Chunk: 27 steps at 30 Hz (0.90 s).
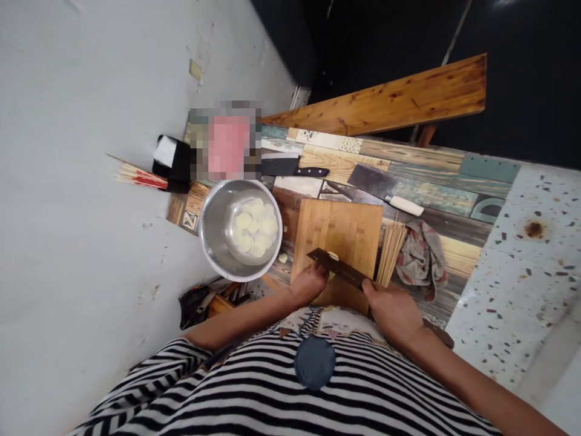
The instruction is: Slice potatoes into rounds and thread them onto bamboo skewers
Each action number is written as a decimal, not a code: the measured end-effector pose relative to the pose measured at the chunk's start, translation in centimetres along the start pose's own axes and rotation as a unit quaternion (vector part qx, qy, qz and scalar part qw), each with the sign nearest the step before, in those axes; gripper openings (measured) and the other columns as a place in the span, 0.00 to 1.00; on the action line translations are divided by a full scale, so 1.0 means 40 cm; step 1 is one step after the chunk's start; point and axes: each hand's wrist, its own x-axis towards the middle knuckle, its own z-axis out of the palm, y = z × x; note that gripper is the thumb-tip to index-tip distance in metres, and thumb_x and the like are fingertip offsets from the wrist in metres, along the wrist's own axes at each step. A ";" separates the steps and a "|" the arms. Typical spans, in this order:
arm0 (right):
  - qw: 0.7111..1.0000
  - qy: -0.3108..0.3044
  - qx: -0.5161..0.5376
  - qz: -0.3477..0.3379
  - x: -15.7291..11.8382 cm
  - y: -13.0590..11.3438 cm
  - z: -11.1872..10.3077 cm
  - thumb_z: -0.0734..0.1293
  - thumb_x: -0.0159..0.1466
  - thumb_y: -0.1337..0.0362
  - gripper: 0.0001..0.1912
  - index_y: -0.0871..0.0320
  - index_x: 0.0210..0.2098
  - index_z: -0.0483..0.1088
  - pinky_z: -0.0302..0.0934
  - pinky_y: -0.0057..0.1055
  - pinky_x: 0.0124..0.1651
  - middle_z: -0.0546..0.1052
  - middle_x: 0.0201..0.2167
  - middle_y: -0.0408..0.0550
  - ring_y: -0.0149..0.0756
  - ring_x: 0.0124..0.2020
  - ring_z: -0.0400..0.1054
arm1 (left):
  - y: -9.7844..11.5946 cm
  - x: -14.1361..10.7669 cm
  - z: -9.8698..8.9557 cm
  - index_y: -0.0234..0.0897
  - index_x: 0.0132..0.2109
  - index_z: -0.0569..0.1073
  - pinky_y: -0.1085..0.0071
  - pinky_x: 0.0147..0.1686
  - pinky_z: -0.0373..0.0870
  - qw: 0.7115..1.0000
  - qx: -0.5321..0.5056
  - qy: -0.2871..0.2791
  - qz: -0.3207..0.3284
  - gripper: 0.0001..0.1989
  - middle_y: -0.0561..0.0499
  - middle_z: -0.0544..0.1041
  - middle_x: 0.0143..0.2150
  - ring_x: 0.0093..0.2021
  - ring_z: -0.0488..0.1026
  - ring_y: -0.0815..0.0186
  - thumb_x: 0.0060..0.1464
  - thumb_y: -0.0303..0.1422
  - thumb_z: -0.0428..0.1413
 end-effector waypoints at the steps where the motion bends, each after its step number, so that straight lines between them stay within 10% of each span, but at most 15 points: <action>1: 1.000 0.001 0.000 0.002 -0.012 0.001 -0.002 0.59 0.66 0.76 0.21 0.57 0.53 0.72 0.60 0.29 0.31 0.83 0.40 0.52 0.39 0.38 0.80 | 0.000 -0.001 -0.001 0.23 0.54 0.77 0.62 0.47 0.81 1.000 -0.002 0.004 -0.004 0.17 0.29 0.78 0.56 0.58 0.76 0.50 0.67 0.20 0.47; 21: 1.000 -0.003 -0.007 0.013 0.078 0.002 0.030 0.57 0.68 0.73 0.18 0.58 0.52 0.72 0.60 0.29 0.32 0.83 0.35 0.54 0.41 0.36 0.80 | -0.006 0.005 0.024 0.22 0.66 0.70 0.61 0.59 0.76 0.998 0.009 0.064 0.002 0.23 0.29 0.68 0.69 0.72 0.65 0.49 0.69 0.22 0.43; 27: 1.000 0.006 0.002 0.011 0.009 0.005 0.015 0.57 0.68 0.74 0.19 0.57 0.52 0.73 0.63 0.30 0.33 0.83 0.41 0.53 0.40 0.38 0.80 | -0.001 -0.006 0.009 0.22 0.62 0.72 0.62 0.54 0.79 1.000 0.003 0.015 -0.009 0.21 0.28 0.72 0.65 0.68 0.68 0.49 0.69 0.22 0.42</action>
